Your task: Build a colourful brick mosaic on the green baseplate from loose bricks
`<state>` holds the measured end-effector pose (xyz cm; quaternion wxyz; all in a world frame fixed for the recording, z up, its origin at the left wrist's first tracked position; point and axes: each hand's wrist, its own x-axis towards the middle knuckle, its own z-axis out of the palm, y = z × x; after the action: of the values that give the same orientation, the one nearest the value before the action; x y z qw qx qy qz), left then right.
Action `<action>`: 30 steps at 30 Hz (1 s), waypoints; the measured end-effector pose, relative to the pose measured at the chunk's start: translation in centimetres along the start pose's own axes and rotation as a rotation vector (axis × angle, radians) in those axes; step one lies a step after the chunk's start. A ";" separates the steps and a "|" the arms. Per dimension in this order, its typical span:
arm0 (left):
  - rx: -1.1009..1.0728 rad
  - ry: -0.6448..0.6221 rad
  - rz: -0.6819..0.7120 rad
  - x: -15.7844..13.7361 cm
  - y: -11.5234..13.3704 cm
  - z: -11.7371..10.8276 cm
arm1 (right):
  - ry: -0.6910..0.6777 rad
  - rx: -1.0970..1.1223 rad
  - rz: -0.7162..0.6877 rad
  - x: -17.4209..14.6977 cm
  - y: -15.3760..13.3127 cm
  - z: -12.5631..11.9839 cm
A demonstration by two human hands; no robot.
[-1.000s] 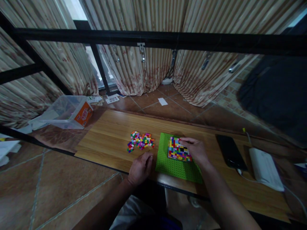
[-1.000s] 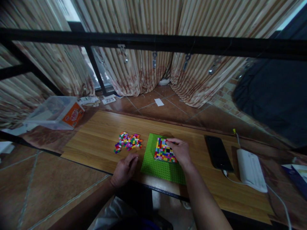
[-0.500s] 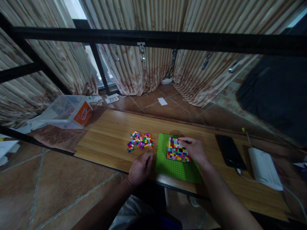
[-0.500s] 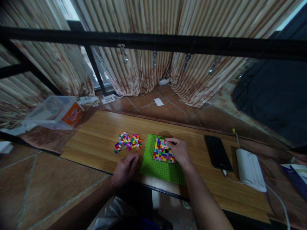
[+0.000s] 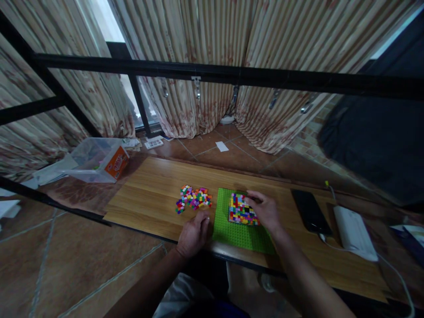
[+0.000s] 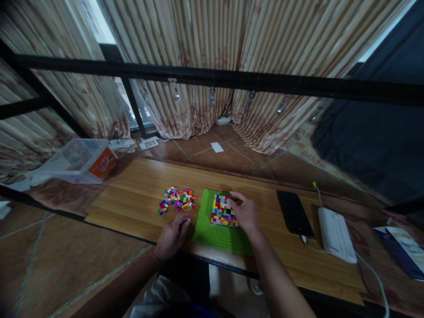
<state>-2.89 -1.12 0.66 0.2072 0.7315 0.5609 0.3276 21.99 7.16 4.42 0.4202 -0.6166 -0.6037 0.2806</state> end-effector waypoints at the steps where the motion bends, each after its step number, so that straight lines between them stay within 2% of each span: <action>1: -0.008 -0.003 -0.011 0.0 0.0 0.0 | 0.064 -0.043 -0.050 -0.7 -0.5 0.1; 3: -0.030 -0.010 -0.022 0.0 0.1 -0.1 | 0.134 -0.113 -0.180 -2.4 -1.7 0.7; 5: -0.056 -0.014 -0.021 0.1 0.1 -0.2 | 0.042 -0.101 -0.290 -4.3 -3.0 1.9; 7: -0.082 -0.019 -0.014 0.1 0.1 -0.2 | -0.135 -0.111 -0.374 -6.0 -4.1 3.6; 9: -0.112 -0.023 -0.007 0.1 0.0 -0.3 | -0.226 -0.153 -0.441 -7.2 -4.9 5.3; 12: -0.158 -0.026 0.019 0.0 0.1 -0.5 | -0.268 -0.237 -0.514 -7.8 -5.4 7.0; 16: -0.193 -0.030 0.045 -0.1 0.3 -0.9 | -0.303 -0.288 -0.568 -7.8 -5.3 7.9; 23: -0.208 -0.062 0.029 -0.4 0.2 -1.3 | -0.307 -0.188 -0.511 -8.1 -5.0 8.1; 26: -0.173 -0.087 0.015 -0.4 0.3 -1.3 | -0.249 -0.133 -0.426 -8.1 -5.4 6.9; 30: -0.143 -0.090 0.029 -0.3 0.5 -1.3 | -0.137 -0.062 -0.271 -7.4 -5.0 4.0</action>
<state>-3.51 -1.64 1.78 0.2793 0.7368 0.5155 0.3367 15.18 0.25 5.55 0.3927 -0.5215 -0.7172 0.2439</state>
